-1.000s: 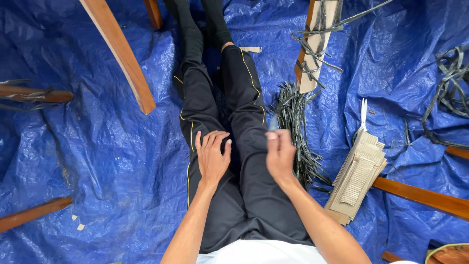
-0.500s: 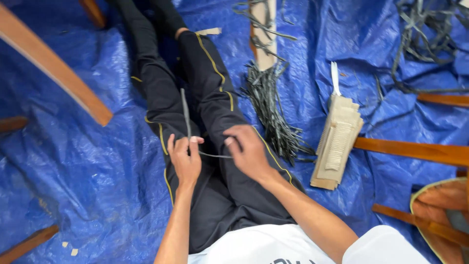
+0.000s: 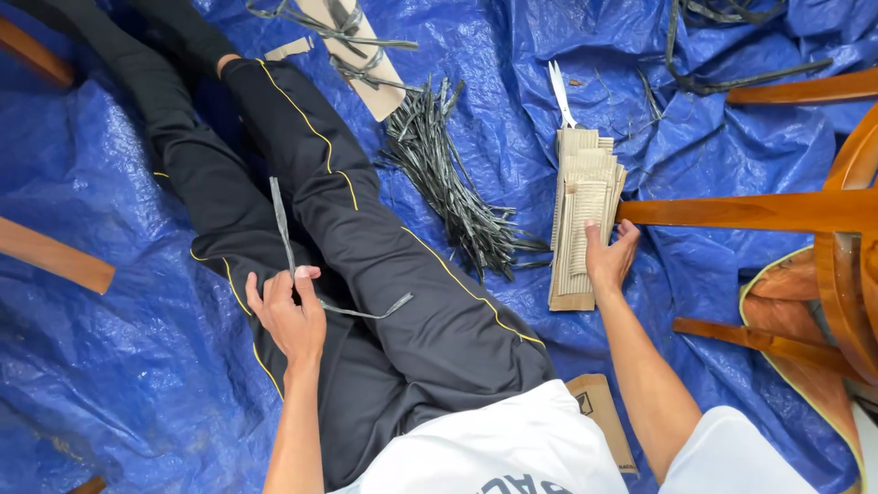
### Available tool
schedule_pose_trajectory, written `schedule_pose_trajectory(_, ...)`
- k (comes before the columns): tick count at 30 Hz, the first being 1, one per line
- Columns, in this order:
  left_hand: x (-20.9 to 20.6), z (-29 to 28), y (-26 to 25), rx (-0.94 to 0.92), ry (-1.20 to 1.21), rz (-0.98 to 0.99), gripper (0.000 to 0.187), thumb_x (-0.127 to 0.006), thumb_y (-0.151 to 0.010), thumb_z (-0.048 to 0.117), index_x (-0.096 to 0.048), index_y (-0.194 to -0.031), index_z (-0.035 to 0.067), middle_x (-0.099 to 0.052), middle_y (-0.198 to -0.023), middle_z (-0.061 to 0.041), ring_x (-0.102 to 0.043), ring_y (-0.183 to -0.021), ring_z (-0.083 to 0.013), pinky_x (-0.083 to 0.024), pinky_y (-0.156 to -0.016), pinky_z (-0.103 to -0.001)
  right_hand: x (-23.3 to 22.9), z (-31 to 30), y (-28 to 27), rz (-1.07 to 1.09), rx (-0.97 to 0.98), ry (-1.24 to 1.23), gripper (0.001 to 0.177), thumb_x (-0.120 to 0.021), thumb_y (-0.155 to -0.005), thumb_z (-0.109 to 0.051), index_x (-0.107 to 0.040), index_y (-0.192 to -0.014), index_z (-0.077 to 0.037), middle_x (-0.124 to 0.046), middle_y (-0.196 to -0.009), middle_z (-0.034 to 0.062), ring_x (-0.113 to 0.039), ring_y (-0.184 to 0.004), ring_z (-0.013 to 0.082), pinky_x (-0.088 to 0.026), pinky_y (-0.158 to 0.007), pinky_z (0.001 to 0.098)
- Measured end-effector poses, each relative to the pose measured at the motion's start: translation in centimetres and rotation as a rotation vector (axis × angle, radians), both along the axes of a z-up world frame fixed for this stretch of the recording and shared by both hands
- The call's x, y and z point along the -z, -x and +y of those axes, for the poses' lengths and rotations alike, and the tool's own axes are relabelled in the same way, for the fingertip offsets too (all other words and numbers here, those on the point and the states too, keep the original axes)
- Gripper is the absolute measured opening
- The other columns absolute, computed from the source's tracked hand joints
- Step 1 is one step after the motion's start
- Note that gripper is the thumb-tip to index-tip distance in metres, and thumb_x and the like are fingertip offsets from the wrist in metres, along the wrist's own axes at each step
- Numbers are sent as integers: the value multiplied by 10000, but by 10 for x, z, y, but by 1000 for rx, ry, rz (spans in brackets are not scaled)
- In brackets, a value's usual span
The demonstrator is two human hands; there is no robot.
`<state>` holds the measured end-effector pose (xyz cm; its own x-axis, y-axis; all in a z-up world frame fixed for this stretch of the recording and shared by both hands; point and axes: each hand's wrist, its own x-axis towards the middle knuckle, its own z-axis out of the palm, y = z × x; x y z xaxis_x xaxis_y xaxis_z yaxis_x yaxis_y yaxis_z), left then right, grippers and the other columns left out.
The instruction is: Wrapping the legs of wooden chairs with plastic strips for protection.
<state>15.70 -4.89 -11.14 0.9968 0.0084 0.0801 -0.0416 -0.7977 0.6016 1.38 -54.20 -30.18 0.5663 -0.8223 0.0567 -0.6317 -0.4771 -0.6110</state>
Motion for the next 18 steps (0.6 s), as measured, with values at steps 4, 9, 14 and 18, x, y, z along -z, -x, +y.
schedule_pose_trajectory(4, 0, -6, 0, 7, 9, -5, 283, -537, -1089, 181, -742, -915, 90, -642, -794, -29, -595, -863, -211, -252, -1264, -482, -35, 4, -15, 104, 18, -205, 819, -845, -826, -454, -477, -1351, 56, -637, -1250, 234, -622, -1167, 387, -459, -1024, 458)
schedule_pose_trajectory(9, 2, -7, 0, 23, -36, -12, 287, -539, -1093, 195, -746, -923, 92, -651, -802, -25, -590, -863, -216, -244, -1264, -485, -57, 0, -42, 442, -104, -176, 655, -882, -760, -458, -680, -1216, -33, -738, -1144, 220, -677, -1097, 404, -486, -987, 497)
schedule_pose_trajectory(14, 3, -8, 0, 16, -14, -7, 299, -530, -1104, 214, -741, -929, 95, -637, -800, -28, -586, -871, -211, -233, -1276, -479, -40, 6, -53, 295, -134, -335, 617, -906, -728, -368, -673, -1172, -8, -745, -1125, 192, -720, -1045, 332, -544, -928, 432)
schedule_pose_trajectory(18, 1, -12, 3, -33, 34, -60, 313, -509, -1115, 189, -736, -942, 60, -631, -773, -22, -526, -735, -188, -330, -1216, -470, -44, 17, -52, 153, -83, -455, 571, -890, -762, -236, -636, -1220, -7, -748, -1138, 149, -724, -1021, 257, -549, -904, 378)
